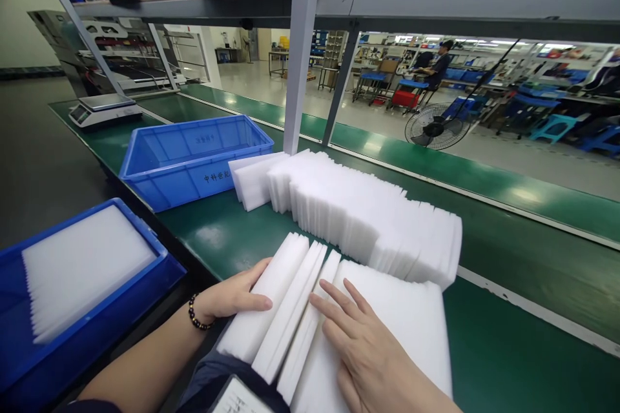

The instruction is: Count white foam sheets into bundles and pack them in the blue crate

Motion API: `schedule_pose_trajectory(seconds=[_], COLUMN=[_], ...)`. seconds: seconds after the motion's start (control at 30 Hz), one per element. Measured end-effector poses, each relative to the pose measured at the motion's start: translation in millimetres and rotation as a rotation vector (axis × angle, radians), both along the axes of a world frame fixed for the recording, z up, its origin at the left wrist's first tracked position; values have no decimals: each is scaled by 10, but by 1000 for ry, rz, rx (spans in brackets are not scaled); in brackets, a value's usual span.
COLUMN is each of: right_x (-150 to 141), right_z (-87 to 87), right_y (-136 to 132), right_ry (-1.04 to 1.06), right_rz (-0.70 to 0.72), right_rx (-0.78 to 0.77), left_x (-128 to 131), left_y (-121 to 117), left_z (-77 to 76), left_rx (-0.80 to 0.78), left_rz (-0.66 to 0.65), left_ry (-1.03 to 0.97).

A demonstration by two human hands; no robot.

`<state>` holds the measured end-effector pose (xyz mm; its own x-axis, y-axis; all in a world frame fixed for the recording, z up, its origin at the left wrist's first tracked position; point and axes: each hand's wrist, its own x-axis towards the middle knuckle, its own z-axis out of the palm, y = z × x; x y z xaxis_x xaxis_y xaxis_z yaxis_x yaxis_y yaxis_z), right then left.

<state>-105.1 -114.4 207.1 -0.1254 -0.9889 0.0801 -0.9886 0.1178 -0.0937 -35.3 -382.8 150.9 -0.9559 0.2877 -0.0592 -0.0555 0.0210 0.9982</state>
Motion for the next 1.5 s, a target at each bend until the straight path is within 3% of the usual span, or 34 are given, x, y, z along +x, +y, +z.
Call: schedule_pose_trajectory(seconds=[0.2, 0.37, 0.5, 0.87, 1.07, 1.5], right_x=[22, 26, 16, -13, 7, -48], right_z=[-61, -17, -22, -52, -30, 8], right_y=[9, -175, -254, -169, -193, -424], right_ry=[75, 19, -9, 18, 120, 56], right_rz=[14, -67, -71, -17, -11, 112], right_rx=[-86, 73, 107, 66, -82, 14], left_x=[-18, -14, -9, -22, -20, -18], left_y=[-10, -1, -11, -50, -80, -57], left_z=[-2, 24, 18, -17, -2, -39], left_rx=[-46, -30, -31, -35, -8, -2], left_rz=[9, 7, 14, 18, 2, -17], left_ry=[-11, 12, 21, -4, -1, 42])
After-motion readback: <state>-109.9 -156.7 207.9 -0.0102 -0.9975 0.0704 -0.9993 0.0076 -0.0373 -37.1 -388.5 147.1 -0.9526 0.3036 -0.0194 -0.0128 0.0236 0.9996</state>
